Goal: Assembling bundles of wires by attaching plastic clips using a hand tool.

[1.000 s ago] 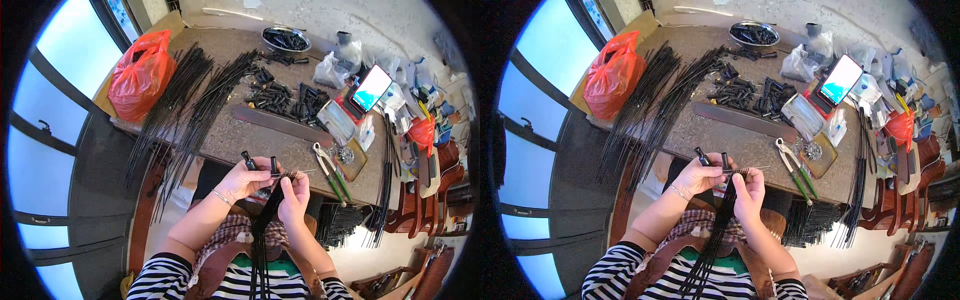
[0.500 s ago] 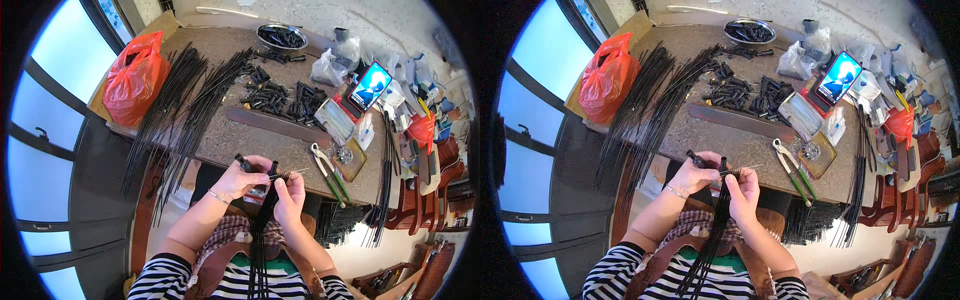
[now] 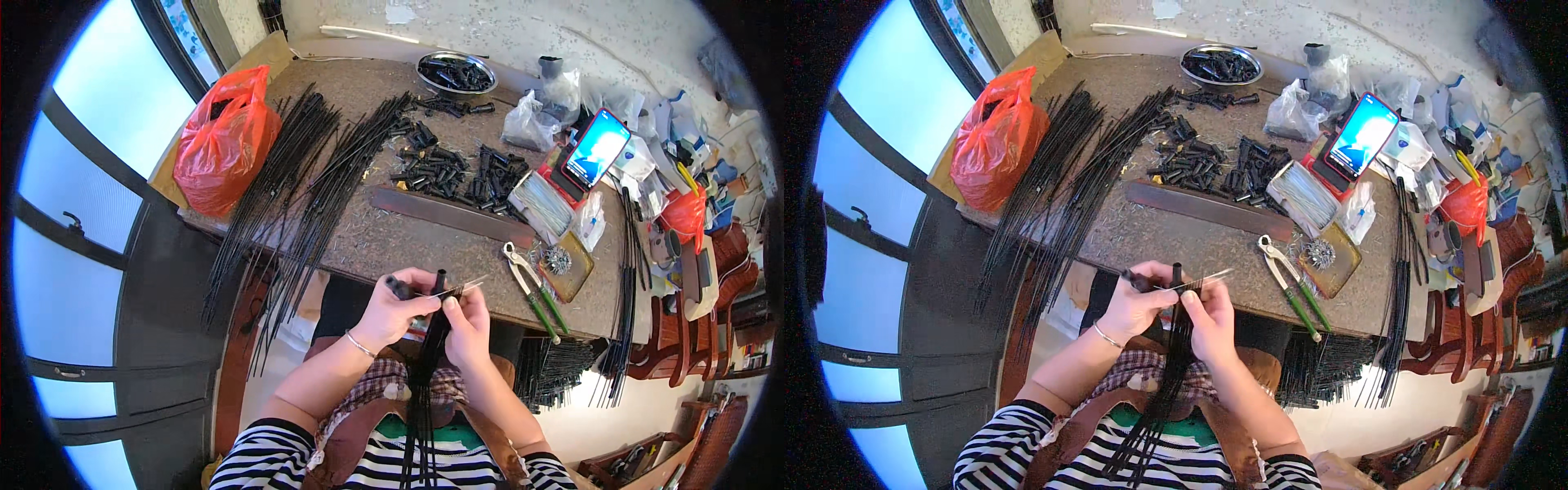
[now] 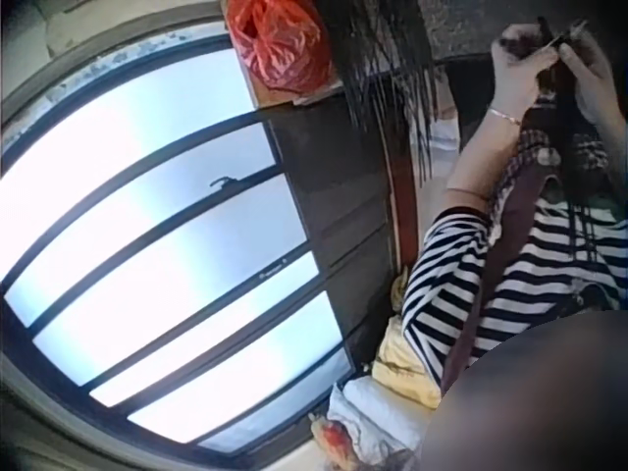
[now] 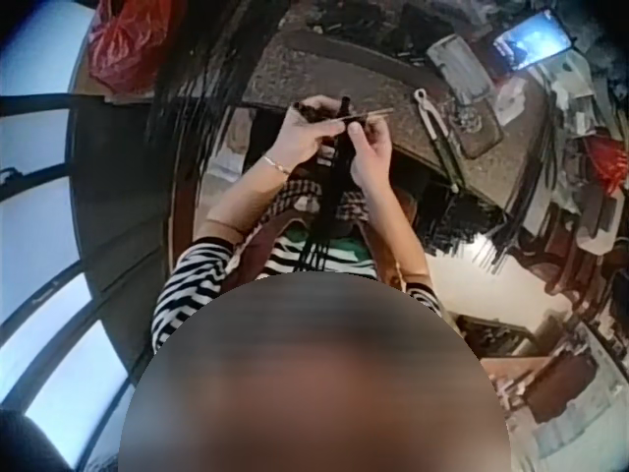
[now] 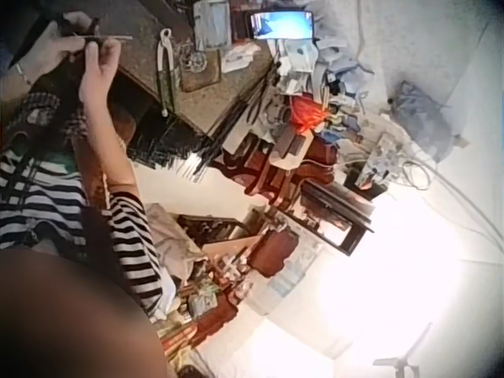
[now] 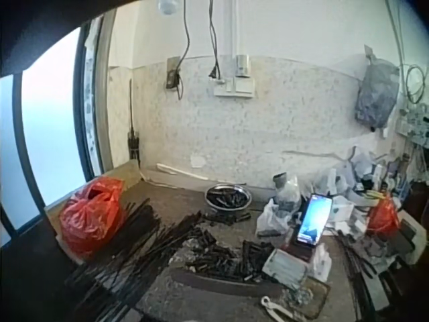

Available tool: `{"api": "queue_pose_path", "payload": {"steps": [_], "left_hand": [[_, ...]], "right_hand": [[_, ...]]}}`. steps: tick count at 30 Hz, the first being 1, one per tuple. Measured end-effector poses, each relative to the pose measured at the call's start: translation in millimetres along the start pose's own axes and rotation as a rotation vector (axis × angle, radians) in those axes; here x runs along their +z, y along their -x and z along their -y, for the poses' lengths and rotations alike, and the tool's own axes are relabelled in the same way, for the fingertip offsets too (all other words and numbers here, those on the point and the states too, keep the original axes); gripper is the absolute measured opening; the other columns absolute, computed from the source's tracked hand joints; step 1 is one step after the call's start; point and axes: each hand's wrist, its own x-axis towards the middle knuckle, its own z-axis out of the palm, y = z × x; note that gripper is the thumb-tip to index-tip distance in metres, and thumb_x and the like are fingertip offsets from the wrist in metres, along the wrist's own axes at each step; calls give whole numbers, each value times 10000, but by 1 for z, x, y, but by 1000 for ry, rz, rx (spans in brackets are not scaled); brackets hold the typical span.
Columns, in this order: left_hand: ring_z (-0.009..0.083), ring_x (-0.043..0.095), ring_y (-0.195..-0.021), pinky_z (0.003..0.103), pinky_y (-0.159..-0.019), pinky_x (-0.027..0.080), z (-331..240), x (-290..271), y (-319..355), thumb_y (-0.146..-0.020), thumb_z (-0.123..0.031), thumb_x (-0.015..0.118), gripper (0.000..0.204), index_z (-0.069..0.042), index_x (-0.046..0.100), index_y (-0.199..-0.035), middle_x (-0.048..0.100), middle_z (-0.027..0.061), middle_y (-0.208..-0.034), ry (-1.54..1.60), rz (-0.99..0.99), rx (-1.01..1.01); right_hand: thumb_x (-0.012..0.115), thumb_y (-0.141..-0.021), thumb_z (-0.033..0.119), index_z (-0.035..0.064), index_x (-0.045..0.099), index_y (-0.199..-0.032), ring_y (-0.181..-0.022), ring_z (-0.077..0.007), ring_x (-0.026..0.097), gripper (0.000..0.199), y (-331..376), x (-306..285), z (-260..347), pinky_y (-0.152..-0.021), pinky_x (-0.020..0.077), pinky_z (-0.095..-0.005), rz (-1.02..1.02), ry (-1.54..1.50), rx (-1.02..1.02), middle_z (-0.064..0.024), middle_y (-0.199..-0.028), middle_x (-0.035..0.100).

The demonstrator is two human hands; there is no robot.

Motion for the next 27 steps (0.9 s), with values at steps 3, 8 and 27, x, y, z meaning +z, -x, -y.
{"api": "queue_pose_path", "payload": {"steps": [3,8,27], "left_hand": [[96,484,-638,212,-585,384,-5,1,1,-603,-24,595,215,6,517,-801,532,37,-738,250,51,-123],[115,497,-658,249,-574,407,-28,5,-13,-616,-31,592,177,13,523,-773,539,47,-745,-921,179,560],[133,469,-630,241,-575,359,-35,-3,-4,-496,-22,649,175,12,505,-591,513,65,-667,-85,316,-126]], "right_hand": [[488,-729,66,60,417,-798,-678,-105,497,99,-3,-3,1,-623,441,-264,124,-166,241,-27,-732,494],[492,-728,80,70,408,-723,-592,-105,505,84,-5,-4,0,-455,483,-289,33,-168,174,-33,-689,495],[524,-710,205,53,461,-861,-661,-211,544,224,5,-15,19,-615,455,-323,464,-264,591,-118,-742,536]]}}
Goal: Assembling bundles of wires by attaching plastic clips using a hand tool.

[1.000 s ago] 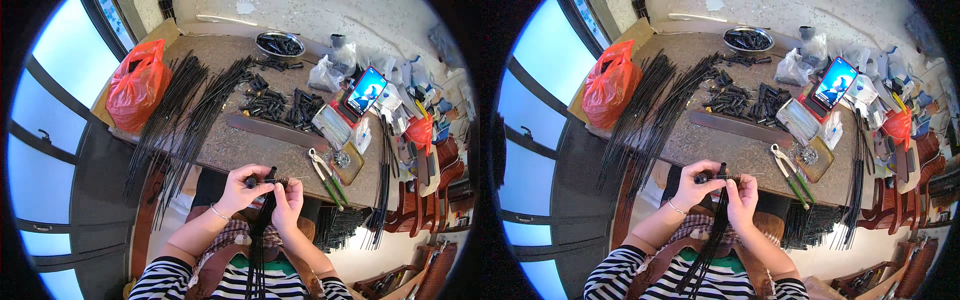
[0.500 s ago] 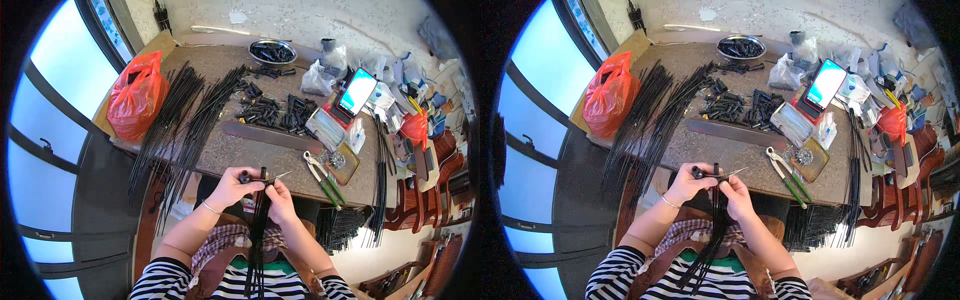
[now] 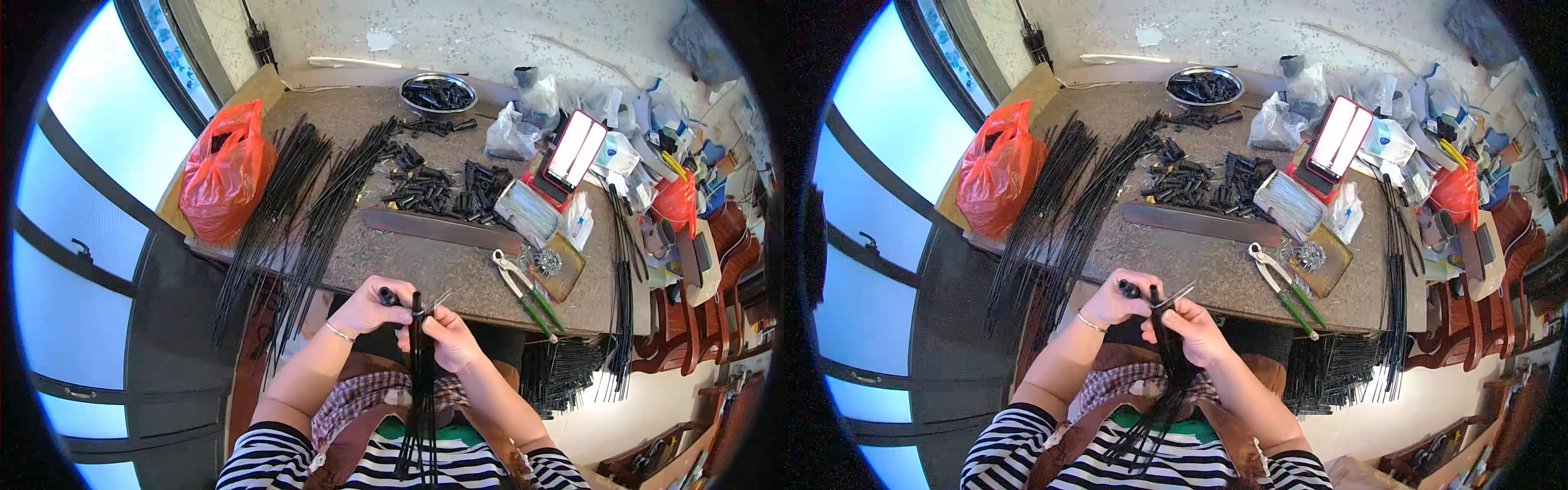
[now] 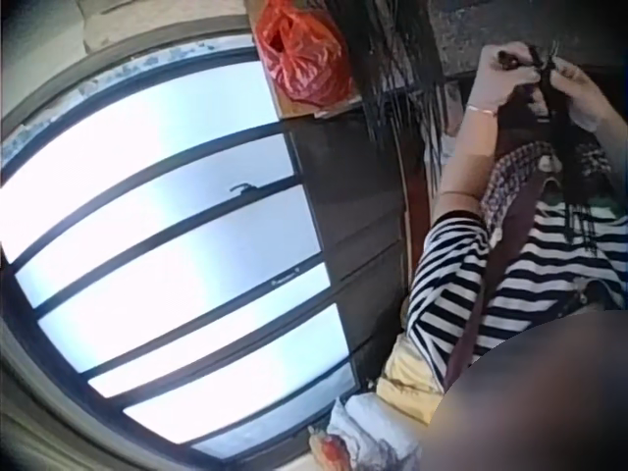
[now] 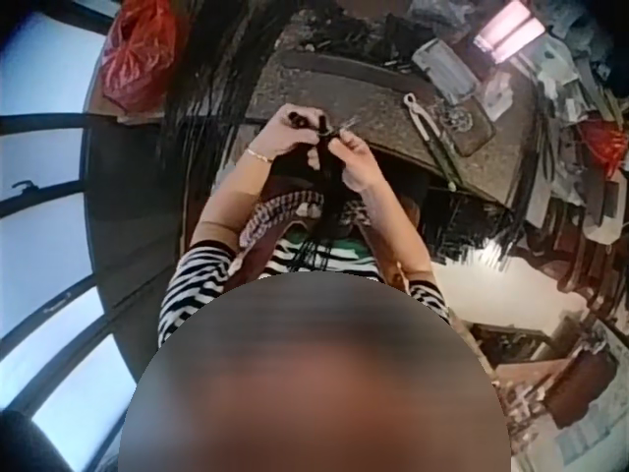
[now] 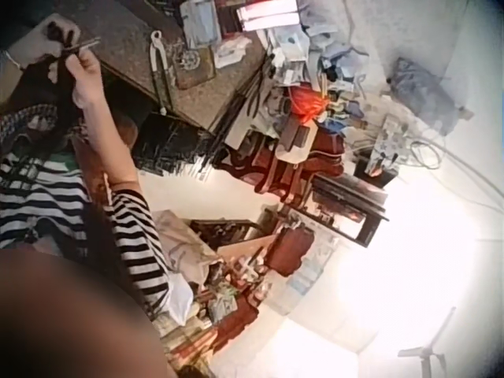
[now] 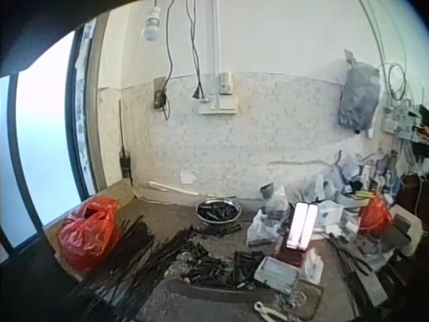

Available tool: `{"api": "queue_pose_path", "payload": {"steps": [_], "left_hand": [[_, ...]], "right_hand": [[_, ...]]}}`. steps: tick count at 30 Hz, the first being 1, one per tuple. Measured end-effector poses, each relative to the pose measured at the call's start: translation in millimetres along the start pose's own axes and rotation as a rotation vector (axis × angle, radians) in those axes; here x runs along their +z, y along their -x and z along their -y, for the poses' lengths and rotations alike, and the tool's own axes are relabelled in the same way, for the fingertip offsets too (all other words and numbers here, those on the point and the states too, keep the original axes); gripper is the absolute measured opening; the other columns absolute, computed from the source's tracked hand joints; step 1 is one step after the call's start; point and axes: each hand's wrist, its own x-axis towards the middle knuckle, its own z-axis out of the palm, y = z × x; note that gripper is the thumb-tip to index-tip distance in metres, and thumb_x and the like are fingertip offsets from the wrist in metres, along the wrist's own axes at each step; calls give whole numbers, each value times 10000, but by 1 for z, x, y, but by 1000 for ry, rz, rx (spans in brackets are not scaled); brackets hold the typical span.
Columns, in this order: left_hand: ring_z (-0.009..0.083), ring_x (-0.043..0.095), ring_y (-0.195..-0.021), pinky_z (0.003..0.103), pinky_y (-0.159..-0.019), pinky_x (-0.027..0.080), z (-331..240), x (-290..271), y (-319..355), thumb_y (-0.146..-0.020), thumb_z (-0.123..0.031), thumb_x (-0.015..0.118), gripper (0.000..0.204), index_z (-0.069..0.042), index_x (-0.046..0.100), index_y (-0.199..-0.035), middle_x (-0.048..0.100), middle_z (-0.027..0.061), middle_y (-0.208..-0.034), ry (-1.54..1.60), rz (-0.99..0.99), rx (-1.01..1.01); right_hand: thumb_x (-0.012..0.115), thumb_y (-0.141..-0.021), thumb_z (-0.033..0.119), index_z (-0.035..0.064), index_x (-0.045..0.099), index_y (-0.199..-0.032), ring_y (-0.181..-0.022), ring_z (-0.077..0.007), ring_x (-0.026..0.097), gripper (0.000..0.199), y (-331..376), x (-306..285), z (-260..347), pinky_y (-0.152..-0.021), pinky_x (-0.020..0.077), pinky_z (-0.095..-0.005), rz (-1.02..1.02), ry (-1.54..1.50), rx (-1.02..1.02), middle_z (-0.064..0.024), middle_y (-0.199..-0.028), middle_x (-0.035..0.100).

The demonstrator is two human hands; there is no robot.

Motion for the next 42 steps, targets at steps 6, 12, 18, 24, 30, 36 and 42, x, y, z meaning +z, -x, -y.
{"api": "queue_pose_path", "payload": {"steps": [6,12,18,24,30,36,42], "left_hand": [[159,480,-598,257,-539,360,2,-10,-17,-545,-63,643,150,3,519,-597,527,73,-642,-93,224,130],[201,474,-828,289,-703,359,-27,-6,-20,-658,-229,549,277,0,532,-814,512,112,-870,-526,189,189],[156,416,-938,288,-806,306,-33,31,-25,-768,-318,401,385,-13,457,-995,464,90,-992,-485,194,97],[94,482,-745,225,-690,386,-33,12,-27,-691,-63,533,223,6,483,-897,520,42,-793,-302,137,-3],[126,488,-789,251,-718,389,-42,11,-27,-685,-28,527,251,17,456,-922,516,72,-866,-268,174,39],[72,488,-586,213,-538,394,-49,9,-35,-681,-100,547,203,1,488,-847,536,68,-636,-824,202,155],[74,462,-474,211,-447,359,-42,10,-25,-661,-99,553,130,-13,524,-754,509,48,-538,-901,128,217]], "right_hand": [[551,-689,156,26,489,-797,-640,-189,528,180,-7,-9,7,-612,430,-288,66,-169,124,-117,-744,541],[534,-704,147,57,480,-715,-618,-139,503,106,3,9,4,-581,409,-256,-224,-70,-107,-76,-702,537],[498,-722,128,67,451,-698,-616,-139,484,81,7,21,-9,-593,393,-257,-301,45,-244,-73,-685,518],[497,-728,140,78,442,-677,-577,-124,503,97,6,14,-9,-508,428,-251,-313,39,-279,-66,-674,530],[501,-727,153,74,440,-674,-557,-119,484,113,0,5,-9,-513,403,-235,-253,33,-249,-71,-672,525],[501,-728,155,76,440,-671,-550,-118,478,115,-5,2,-5,-508,397,-230,-259,10,-257,-69,-665,525],[496,-729,131,70,442,-675,-579,-132,498,98,0,5,-7,-524,407,-245,-252,-34,-227,-71,-673,529]]}}
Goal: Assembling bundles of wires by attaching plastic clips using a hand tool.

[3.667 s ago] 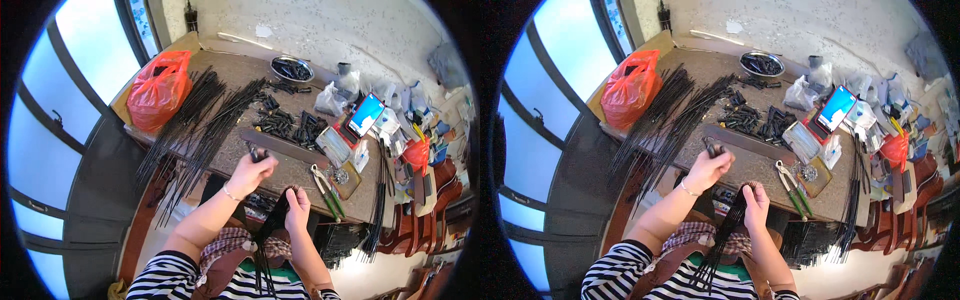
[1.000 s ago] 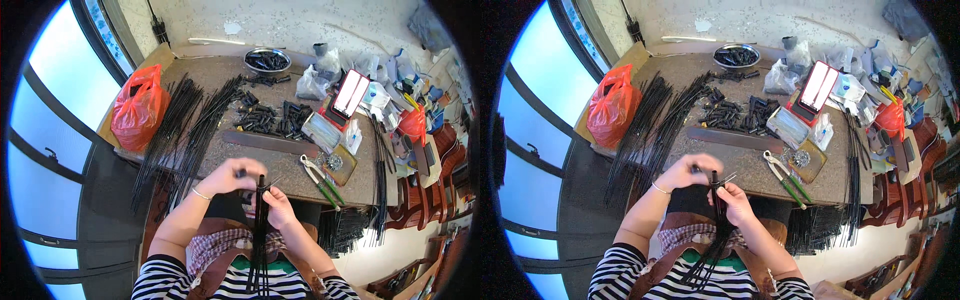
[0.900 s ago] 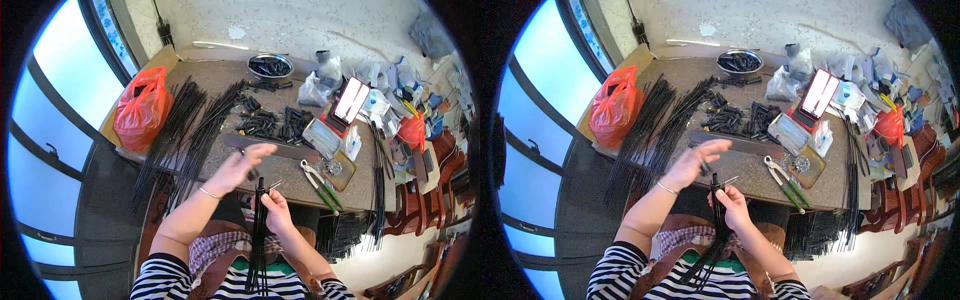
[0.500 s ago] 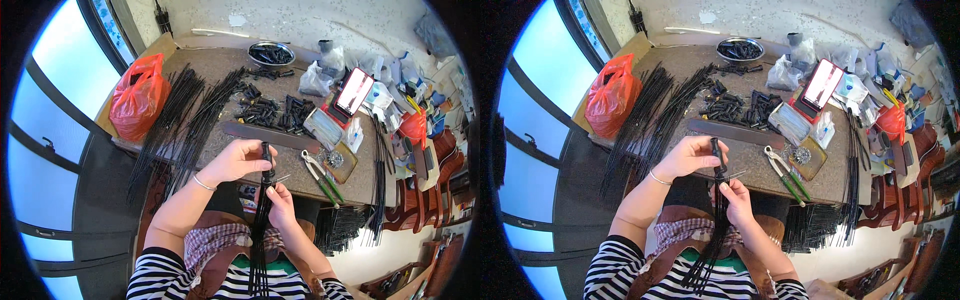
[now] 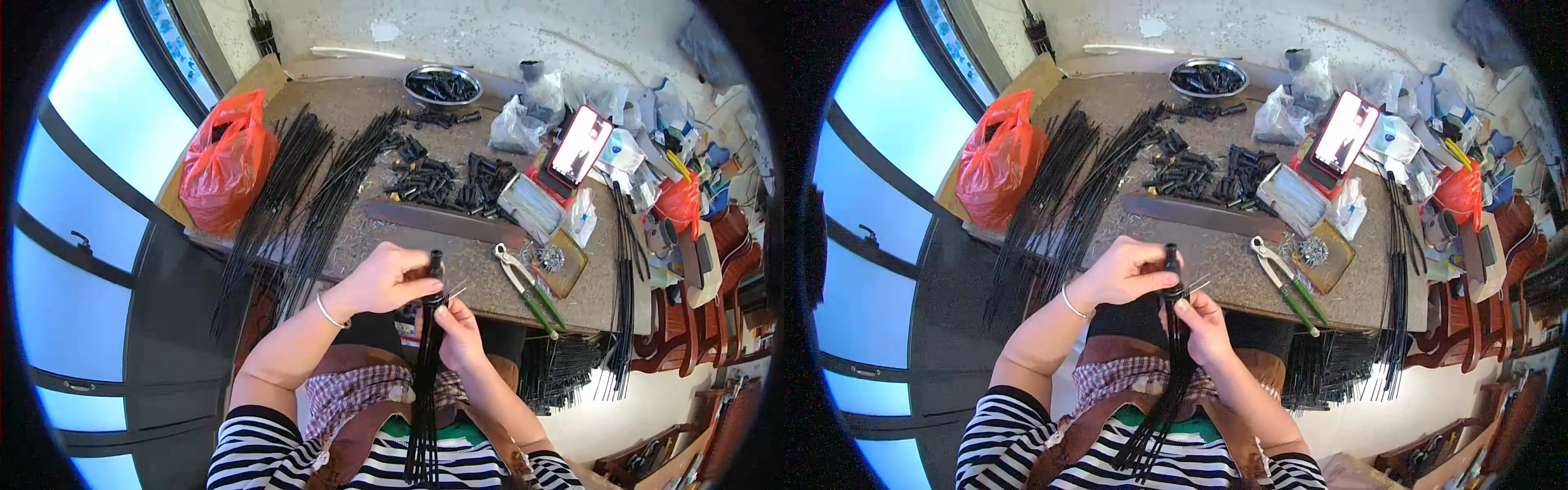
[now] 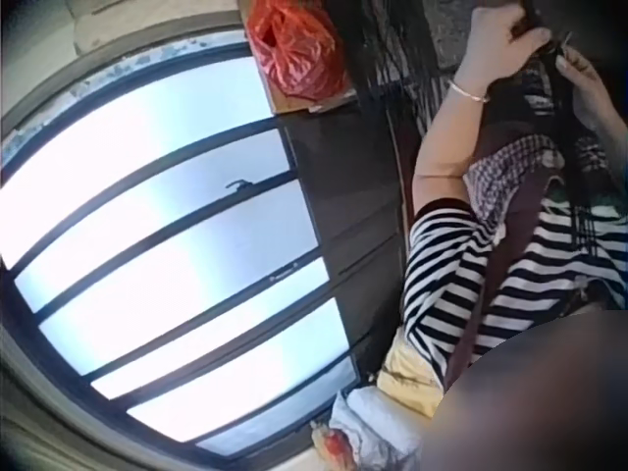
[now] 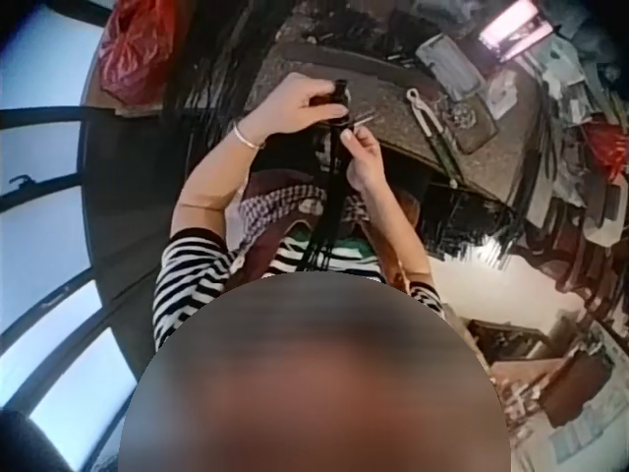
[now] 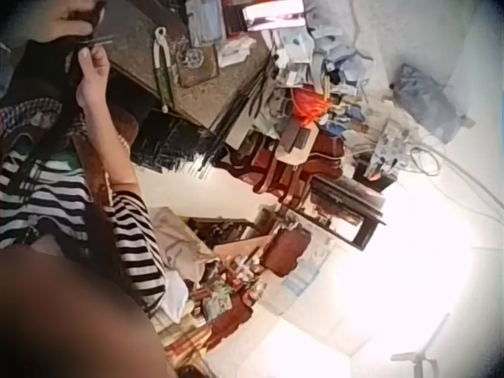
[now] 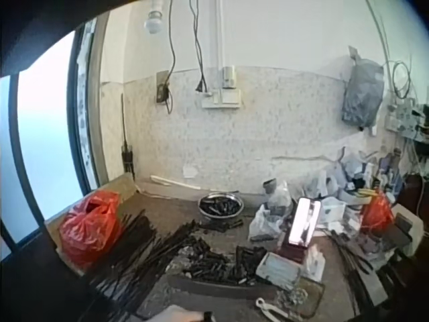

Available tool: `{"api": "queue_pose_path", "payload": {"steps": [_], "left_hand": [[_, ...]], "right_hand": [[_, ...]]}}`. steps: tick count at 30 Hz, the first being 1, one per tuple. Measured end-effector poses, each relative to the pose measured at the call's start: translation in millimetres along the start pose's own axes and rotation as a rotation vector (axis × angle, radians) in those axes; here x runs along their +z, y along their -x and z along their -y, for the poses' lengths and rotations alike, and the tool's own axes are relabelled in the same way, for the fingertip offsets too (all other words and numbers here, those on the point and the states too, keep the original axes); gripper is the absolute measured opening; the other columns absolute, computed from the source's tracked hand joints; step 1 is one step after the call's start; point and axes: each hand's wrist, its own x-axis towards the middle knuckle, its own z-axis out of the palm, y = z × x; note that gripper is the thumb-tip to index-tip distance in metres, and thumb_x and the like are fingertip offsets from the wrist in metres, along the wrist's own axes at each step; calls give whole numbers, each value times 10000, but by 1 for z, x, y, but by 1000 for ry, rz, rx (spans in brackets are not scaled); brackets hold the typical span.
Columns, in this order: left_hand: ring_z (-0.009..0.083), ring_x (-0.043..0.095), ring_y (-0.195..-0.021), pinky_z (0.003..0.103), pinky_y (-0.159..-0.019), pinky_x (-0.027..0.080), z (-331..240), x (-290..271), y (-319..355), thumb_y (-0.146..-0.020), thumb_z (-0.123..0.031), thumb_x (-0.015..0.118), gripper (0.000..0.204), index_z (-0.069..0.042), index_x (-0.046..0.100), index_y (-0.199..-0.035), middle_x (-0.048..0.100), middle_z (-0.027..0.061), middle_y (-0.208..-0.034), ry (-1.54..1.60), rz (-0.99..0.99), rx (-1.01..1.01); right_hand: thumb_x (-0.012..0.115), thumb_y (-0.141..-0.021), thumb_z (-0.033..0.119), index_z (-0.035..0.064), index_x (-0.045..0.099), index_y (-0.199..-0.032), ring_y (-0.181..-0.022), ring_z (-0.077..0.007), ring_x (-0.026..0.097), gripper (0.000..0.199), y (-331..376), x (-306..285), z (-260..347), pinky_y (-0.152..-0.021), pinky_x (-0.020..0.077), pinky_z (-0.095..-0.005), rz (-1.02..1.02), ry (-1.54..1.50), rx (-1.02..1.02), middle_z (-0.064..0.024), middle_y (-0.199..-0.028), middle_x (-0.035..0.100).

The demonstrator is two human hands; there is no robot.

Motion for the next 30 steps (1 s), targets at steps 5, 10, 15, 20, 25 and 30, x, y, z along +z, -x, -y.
{"api": "queue_pose_path", "payload": {"steps": [5,10,15,20,25,30], "left_hand": [[72,500,-542,195,-493,393,-5,11,20,-684,-96,541,147,23,520,-766,532,44,-596,432,-63,-66],[35,457,-553,176,-495,380,-14,12,25,-694,-106,539,139,-8,512,-789,516,0,-611,281,-172,-40],[64,459,-581,191,-490,375,-2,14,36,-641,-79,562,150,17,522,-750,507,33,-694,503,-117,-139],[191,474,-779,286,-694,372,13,19,59,-549,-190,634,446,16,496,-920,484,90,-866,412,-93,104],[249,465,-786,304,-720,360,10,24,72,-543,-138,642,372,30,496,-841,491,127,-823,115,-271,168],[264,473,-743,312,-700,369,18,25,75,-564,-117,621,298,26,500,-795,503,124,-758,202,-312,133]], "right_hand": [[494,-727,96,61,444,-698,-602,-137,502,68,17,7,-2,-554,406,-244,53,49,-58,-73,-681,527],[504,-724,115,56,448,-702,-607,-139,495,84,16,6,2,-563,400,-252,107,38,24,-68,-691,523],[513,-717,120,49,450,-711,-619,-139,491,95,15,8,-8,-579,397,-256,145,76,12,-74,-705,525],[535,-696,126,52,467,-786,-669,-153,503,135,20,5,-19,-624,412,-270,120,61,-43,-75,-750,527],[563,-679,160,84,489,-825,-704,-170,514,181,19,13,-34,-632,433,-297,89,79,-98,-59,-778,527],[544,-694,155,99,482,-845,-711,-172,519,173,17,1,-50,-593,451,-307,58,85,-110,-57,-807,522]]}}
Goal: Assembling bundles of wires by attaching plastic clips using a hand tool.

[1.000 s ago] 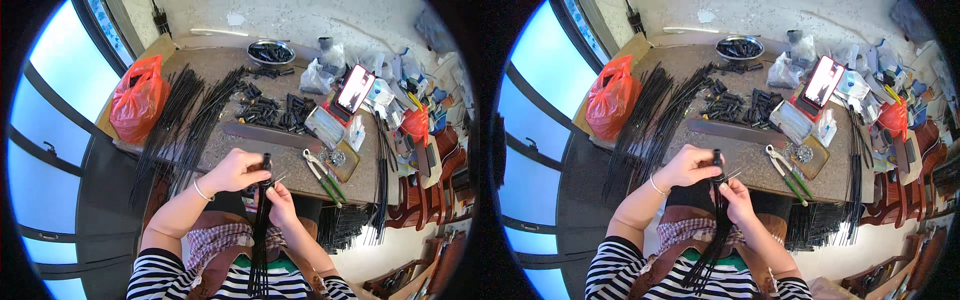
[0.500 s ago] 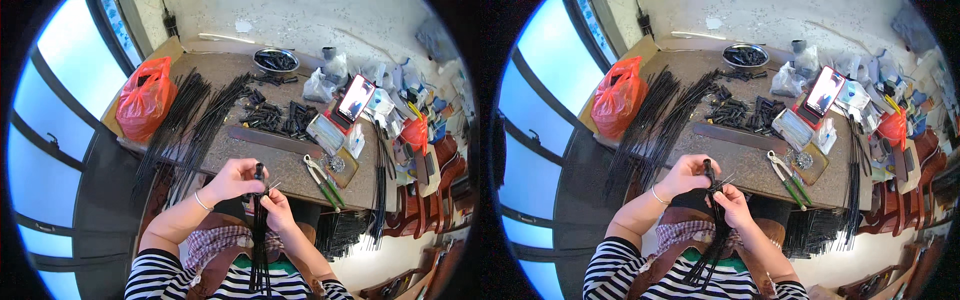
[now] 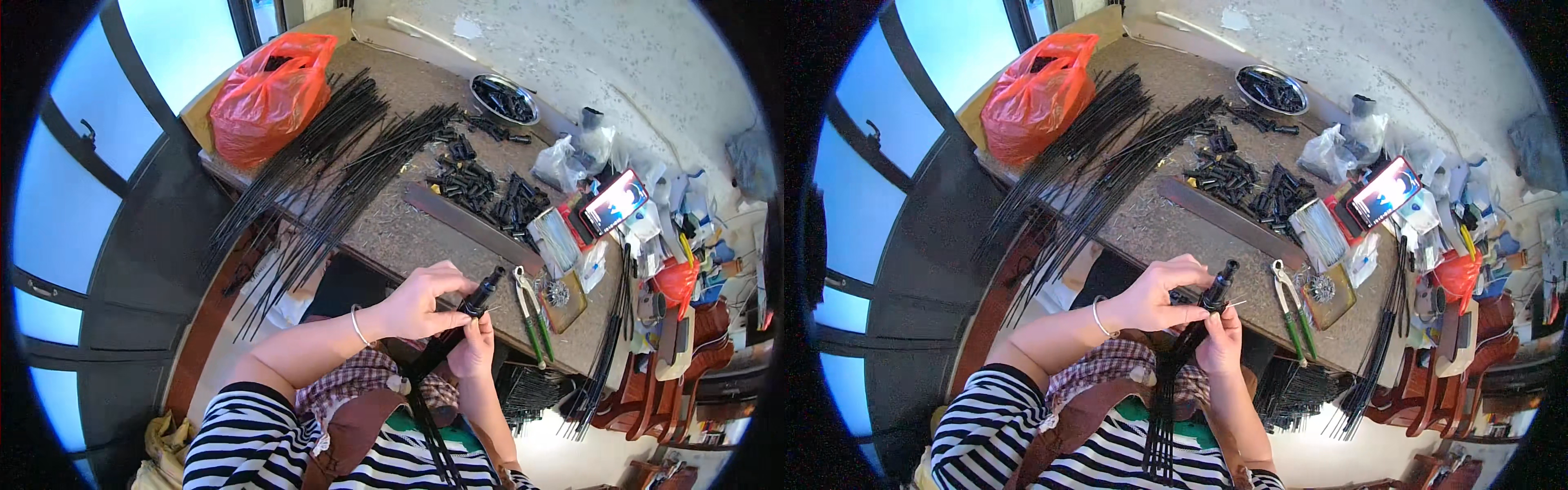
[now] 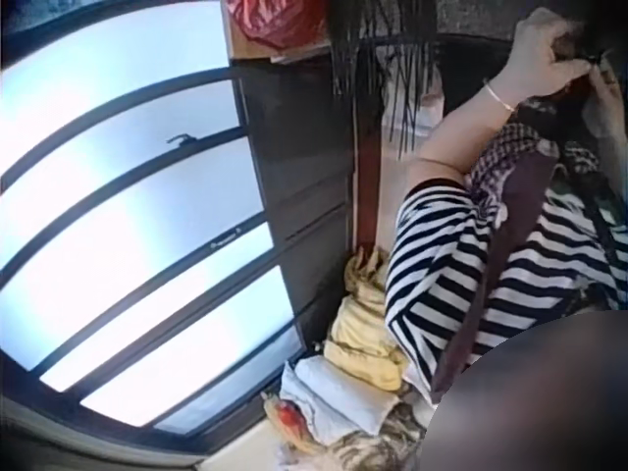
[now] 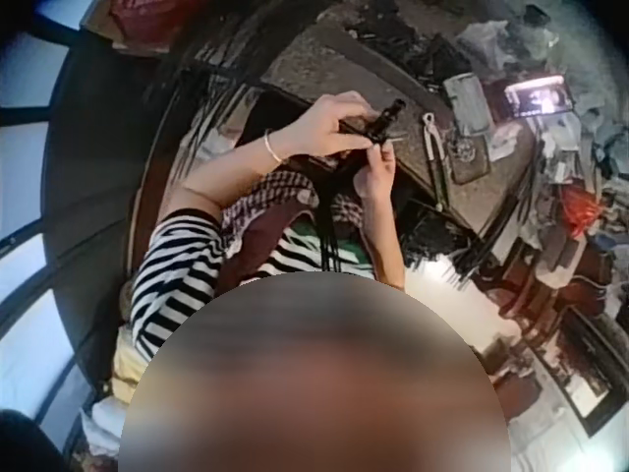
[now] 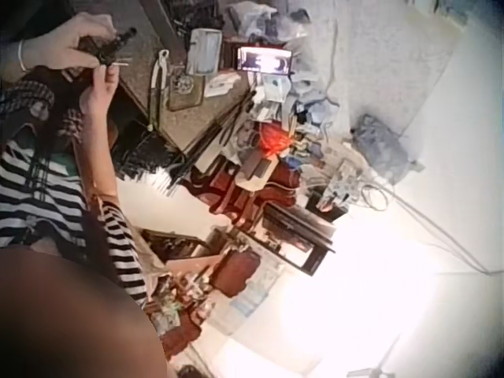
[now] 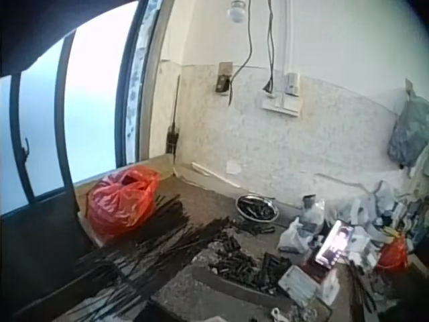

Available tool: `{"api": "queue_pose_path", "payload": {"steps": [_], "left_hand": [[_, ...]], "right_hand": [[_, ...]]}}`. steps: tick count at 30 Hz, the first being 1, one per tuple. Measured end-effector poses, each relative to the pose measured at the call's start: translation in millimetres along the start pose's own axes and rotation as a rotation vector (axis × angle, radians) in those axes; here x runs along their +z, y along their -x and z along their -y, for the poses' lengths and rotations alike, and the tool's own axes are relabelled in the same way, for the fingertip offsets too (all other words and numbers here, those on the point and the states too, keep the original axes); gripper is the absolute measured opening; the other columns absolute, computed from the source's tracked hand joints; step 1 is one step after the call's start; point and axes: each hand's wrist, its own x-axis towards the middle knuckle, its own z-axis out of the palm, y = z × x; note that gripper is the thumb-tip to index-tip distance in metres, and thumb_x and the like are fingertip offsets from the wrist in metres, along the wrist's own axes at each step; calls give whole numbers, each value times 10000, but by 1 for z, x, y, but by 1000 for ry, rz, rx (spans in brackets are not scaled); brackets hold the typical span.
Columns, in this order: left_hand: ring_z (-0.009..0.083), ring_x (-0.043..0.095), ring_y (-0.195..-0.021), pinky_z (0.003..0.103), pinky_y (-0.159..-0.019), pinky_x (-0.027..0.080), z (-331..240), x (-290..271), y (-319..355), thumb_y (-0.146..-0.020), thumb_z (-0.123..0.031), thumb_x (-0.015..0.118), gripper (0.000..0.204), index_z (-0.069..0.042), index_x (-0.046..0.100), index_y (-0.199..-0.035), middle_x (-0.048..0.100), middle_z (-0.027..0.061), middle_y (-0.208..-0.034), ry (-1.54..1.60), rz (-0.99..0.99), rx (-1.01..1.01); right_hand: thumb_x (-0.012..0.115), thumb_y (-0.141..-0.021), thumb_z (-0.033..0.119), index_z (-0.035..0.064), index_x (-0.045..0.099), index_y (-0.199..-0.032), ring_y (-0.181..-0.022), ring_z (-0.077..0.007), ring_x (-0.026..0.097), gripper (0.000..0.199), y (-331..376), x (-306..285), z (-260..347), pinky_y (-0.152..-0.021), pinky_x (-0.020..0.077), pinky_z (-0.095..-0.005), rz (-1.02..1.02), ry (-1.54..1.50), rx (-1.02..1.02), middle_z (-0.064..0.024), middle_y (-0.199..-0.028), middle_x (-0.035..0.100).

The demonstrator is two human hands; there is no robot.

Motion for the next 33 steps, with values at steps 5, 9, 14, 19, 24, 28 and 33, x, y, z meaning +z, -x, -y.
{"api": "queue_pose_path", "payload": {"steps": [5,9,14,19,24,28,33], "left_hand": [[257,477,-694,314,-713,367,5,0,-10,-555,-95,614,266,18,505,-770,503,132,-715,-51,46,33],[200,473,-771,299,-733,356,27,11,-5,-593,-18,592,220,15,514,-796,525,87,-742,457,123,-280],[186,465,-770,308,-740,356,33,7,-7,-612,6,577,203,5,543,-812,526,67,-724,625,98,-127],[185,472,-730,348,-759,345,29,2,-14,-589,-12,595,88,-6,544,-661,530,56,-666,775,242,142],[191,468,-649,307,-630,380,4,18,-16,-494,-64,682,161,-42,545,-574,509,46,-571,963,439,284],[175,415,-939,308,-713,381,-8,14,-23,-594,-122,635,527,0,393,-1046,426,89,-1010,906,182,-267],[143,435,-905,235,-662,398,-25,21,-42,-576,-139,662,561,6,382,-1040,467,79,-960,364,104,124]], "right_hand": [[517,-712,149,82,468,-857,-686,-172,520,167,-6,-1,4,-589,450,-306,15,13,-24,-65,-789,519],[523,-704,149,73,464,-857,-637,-191,508,180,-8,-18,2,-553,429,-311,82,-23,-2,-74,-771,512],[543,-687,163,72,466,-855,-652,-205,491,206,-10,-13,7,-540,405,-312,144,-62,40,-81,-762,501],[621,-600,121,48,480,-896,-760,-175,504,336,-7,-8,11,-687,394,-291,184,-75,225,-65,-861,511],[646,-514,22,40,506,-871,-892,-208,461,384,17,-9,17,-740,367,-296,328,439,122,-96,-967,476],[542,-665,59,14,450,-908,-745,-145,472,263,14,32,44,-669,390,-268,-86,-15,-91,-46,-756,498],[469,-683,-41,7,468,-808,-806,-119,441,134,5,28,49,-722,341,-231,-388,298,-500,-72,-876,476]]}}
